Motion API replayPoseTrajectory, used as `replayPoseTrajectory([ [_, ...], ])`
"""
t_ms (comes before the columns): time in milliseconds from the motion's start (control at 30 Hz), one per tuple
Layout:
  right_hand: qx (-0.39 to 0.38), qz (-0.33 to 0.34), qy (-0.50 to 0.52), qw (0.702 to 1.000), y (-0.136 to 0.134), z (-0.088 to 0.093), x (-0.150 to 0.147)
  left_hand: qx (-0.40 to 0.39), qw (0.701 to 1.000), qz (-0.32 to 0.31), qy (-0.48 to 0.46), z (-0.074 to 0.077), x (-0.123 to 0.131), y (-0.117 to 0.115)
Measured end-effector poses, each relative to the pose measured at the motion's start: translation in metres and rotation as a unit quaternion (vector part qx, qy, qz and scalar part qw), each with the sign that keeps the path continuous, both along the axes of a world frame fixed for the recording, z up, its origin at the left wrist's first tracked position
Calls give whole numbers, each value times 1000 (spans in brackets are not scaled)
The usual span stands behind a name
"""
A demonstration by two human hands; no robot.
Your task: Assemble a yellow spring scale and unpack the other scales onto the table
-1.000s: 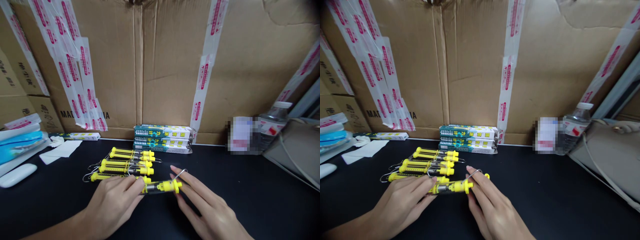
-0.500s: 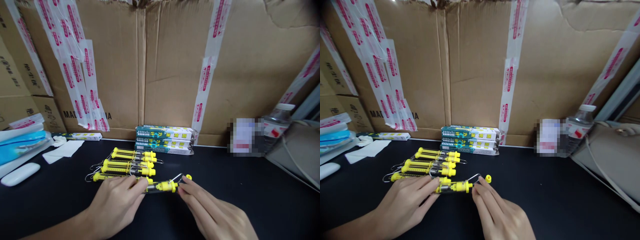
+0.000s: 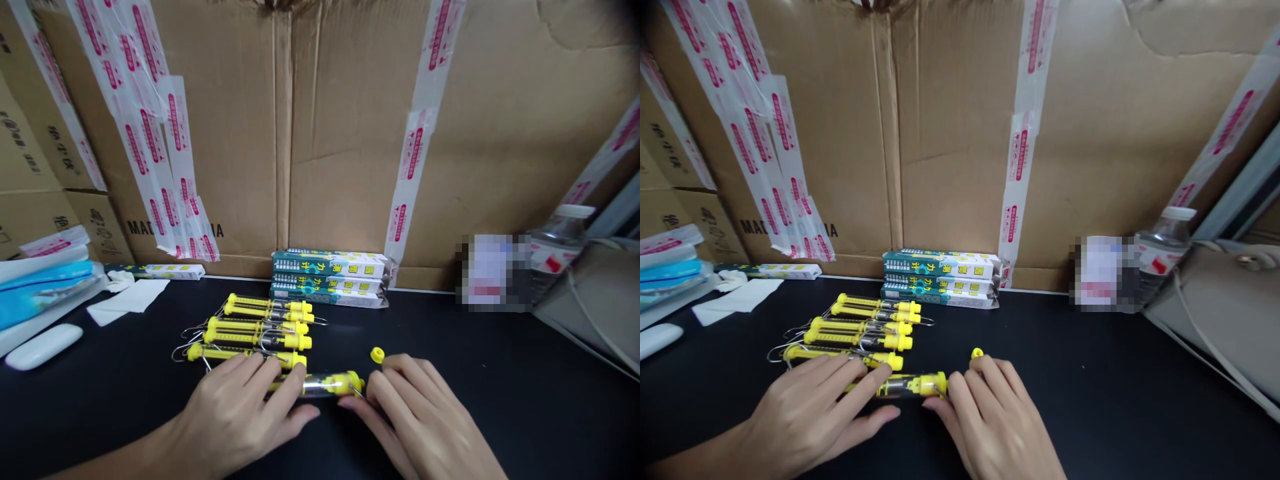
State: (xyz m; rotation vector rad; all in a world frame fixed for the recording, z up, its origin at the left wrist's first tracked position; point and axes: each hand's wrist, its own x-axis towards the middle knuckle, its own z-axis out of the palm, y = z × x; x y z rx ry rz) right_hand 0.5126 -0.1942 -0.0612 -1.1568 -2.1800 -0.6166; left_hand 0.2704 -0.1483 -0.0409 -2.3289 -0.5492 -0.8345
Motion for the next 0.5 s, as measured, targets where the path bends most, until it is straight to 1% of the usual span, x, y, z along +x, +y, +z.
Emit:
replayPoseTrajectory([
  [67,-30,10,34,999,2,-2,-2,6,1000,-1,9,-1,-1,0],
  [167,-79,24,123,989,5,-6,-5,10,1000,1,12,-3,-2,1],
  [267,-167,36,209,963,6,-8,-4,-3,1000,10,10,-4,-2,1],
  [333,-220,39,238,945,5,-8,-2,-10,1000,16,8,-4,-2,1],
  [500,-257,53,277,924,4,-6,2,4,1000,21,12,-3,1,2],
])
